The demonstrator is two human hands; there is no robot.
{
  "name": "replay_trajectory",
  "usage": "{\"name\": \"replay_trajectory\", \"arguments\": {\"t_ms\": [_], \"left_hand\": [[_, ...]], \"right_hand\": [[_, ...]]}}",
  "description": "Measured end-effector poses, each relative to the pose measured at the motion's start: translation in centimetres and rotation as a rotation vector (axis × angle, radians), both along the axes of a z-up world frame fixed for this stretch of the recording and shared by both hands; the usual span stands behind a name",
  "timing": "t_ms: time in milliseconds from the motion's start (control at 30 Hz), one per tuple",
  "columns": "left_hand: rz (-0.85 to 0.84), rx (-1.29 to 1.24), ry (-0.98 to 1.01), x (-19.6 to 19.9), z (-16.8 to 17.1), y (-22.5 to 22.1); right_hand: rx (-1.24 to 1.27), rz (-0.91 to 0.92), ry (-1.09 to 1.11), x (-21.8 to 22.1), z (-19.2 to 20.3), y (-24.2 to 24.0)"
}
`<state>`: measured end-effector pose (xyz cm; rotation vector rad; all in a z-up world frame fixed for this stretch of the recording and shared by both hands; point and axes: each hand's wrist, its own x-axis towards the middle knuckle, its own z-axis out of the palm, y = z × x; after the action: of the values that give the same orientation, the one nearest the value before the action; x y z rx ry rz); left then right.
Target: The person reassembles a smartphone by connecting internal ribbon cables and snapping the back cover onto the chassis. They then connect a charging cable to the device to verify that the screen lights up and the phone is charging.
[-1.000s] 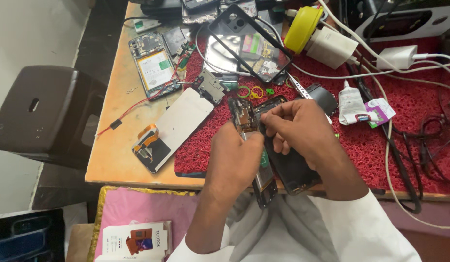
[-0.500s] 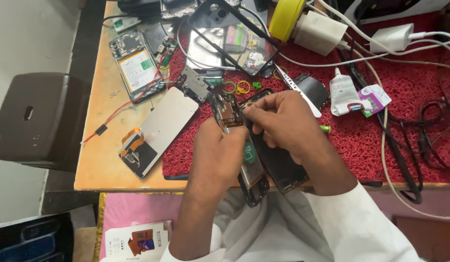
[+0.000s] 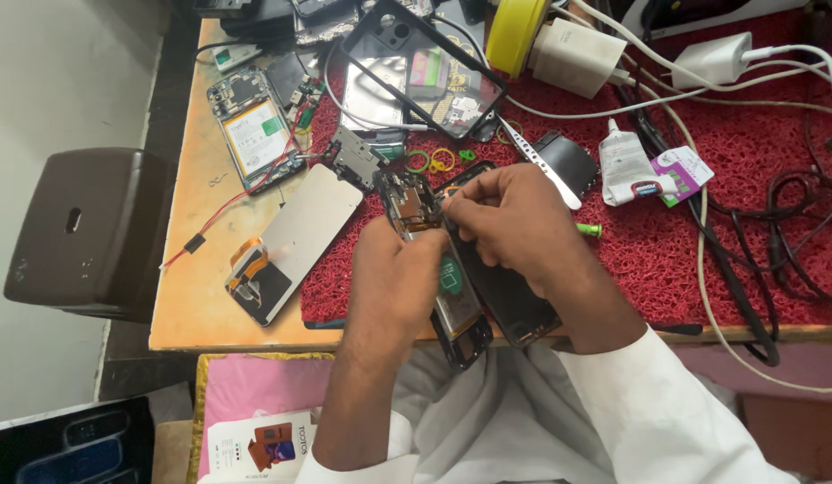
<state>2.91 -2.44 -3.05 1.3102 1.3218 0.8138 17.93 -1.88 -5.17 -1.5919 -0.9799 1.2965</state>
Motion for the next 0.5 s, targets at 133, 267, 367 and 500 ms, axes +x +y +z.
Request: {"name": "replay_trajectory", "arguments": {"t_ms": [133, 267, 367, 500], "left_hand": [[0.007, 0.011, 0.002, 0.20, 0.11, -0.03], [0.002, 0.004, 0.003, 0.20, 0.17, 0.00], [0.001, 0.000, 0.020, 0.20, 0.18, 0.04], [-0.005, 0.001, 0.003, 0.22, 0.25, 0.00]], "right_hand": [[0.002, 0.010, -0.023, -0.11, 0.08, -0.02], [-0.006, 0.018, 0.005, -0.04, 0.12, 0.03], [-0.005, 0.023, 0.045, 0.23, 0.11, 0.08], [-0.004, 0.029, 0.034, 0.17, 0.12, 0.04]]}}
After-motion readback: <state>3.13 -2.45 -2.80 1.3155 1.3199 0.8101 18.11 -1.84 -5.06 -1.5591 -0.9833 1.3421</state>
